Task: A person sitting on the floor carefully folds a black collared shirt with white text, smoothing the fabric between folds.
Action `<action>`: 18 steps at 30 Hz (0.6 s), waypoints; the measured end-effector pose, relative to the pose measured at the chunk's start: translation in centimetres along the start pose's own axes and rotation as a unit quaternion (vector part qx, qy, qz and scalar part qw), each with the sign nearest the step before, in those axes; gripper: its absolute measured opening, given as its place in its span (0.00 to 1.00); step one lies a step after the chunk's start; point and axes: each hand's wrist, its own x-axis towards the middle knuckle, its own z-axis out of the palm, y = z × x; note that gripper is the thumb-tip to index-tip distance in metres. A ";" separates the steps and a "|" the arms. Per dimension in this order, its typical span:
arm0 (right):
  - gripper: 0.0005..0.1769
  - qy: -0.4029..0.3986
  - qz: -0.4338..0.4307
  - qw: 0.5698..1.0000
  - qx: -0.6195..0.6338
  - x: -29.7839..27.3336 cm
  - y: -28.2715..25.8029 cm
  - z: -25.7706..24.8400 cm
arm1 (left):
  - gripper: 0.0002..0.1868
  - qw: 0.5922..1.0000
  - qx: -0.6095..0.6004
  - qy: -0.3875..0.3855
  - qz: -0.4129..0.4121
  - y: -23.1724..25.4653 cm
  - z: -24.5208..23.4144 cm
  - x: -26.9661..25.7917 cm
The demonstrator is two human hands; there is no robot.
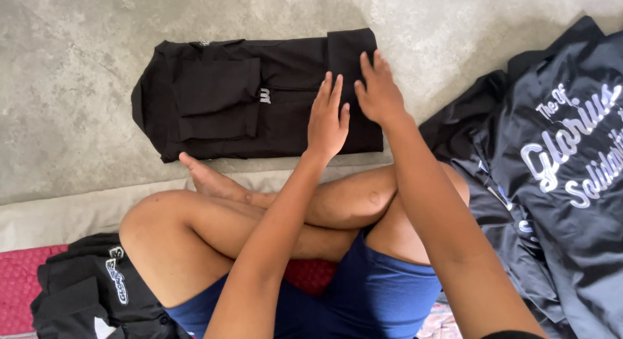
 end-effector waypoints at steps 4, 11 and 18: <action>0.33 -0.079 0.025 0.979 -0.189 0.3 -0.9 1.8 | 0.23 0.999 -0.027 0.010 -0.032 -1.5 1.2 4.5; 0.34 -0.150 0.053 0.976 -0.151 -0.4 -2.0 1.1 | 0.23 0.970 0.165 -0.176 0.035 -1.7 1.0 12.5; 0.36 -0.190 0.066 0.959 -0.202 -0.7 -3.1 1.5 | 0.10 0.985 0.085 -0.152 -0.022 -3.6 1.7 14.1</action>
